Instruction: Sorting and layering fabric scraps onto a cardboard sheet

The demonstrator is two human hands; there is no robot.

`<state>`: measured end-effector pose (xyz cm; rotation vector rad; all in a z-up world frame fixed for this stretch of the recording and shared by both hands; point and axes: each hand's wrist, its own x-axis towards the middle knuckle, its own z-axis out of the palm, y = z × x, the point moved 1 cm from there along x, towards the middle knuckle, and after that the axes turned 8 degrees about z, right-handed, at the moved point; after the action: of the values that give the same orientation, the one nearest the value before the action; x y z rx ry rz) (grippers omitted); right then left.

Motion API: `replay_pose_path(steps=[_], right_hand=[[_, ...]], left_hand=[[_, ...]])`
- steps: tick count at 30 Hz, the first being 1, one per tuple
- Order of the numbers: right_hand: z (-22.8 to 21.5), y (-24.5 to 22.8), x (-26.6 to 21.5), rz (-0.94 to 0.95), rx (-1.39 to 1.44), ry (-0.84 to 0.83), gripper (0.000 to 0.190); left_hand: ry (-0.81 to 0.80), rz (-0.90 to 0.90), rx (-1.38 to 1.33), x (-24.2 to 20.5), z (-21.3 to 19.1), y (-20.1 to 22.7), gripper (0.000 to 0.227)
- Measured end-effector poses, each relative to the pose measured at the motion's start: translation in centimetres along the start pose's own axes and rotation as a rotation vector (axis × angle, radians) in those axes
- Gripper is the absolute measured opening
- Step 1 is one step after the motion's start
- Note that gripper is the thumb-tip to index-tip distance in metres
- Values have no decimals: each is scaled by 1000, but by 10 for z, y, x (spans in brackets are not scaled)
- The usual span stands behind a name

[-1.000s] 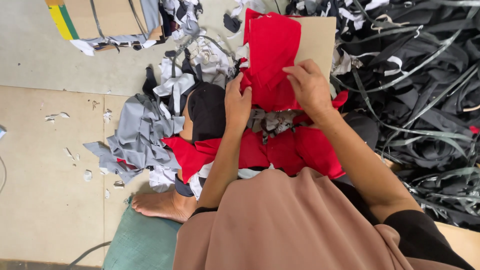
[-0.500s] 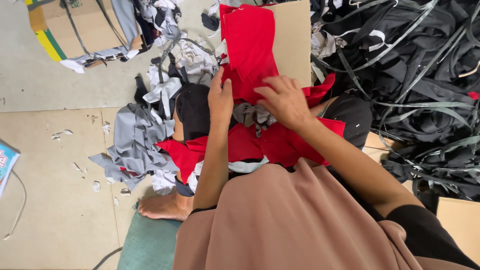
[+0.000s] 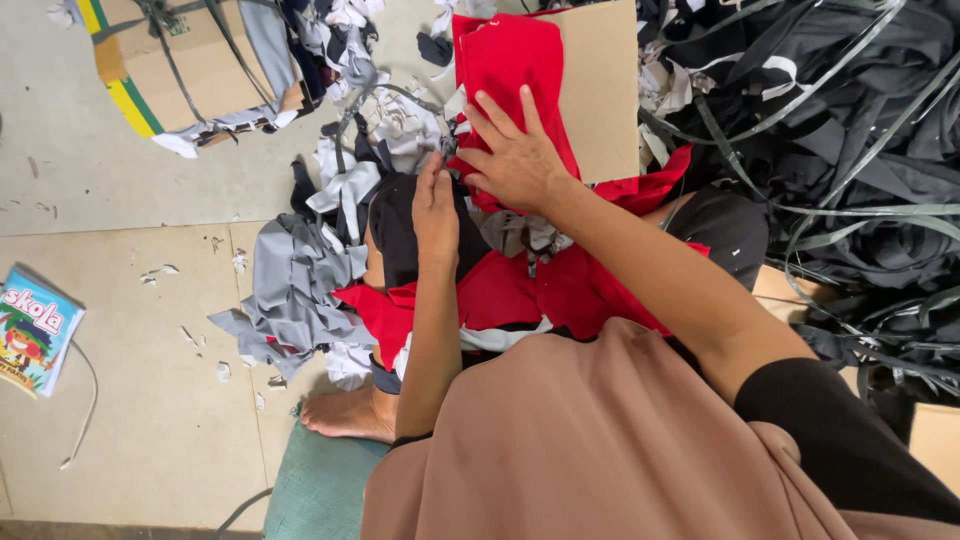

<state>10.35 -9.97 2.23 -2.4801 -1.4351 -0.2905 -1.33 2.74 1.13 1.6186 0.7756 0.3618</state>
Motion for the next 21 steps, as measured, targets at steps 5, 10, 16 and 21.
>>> replay_pose_path(steps=[5, 10, 16, 21], right_hand=[[-51, 16, -21, 83, 208, 11, 44], [-86, 56, -106, 177, 413, 172, 31], [-97, 62, -221, 649, 194, -217, 16], [-101, 52, -240, 618, 250, -277, 38]], left_hand=[[-62, 38, 50, 0, 5, -8, 48], [-177, -31, 4, -14, 9, 3, 59], [-262, 121, 155, -24, 32, 7, 46], [-425, 403, 250, -56, 71, 24, 44]])
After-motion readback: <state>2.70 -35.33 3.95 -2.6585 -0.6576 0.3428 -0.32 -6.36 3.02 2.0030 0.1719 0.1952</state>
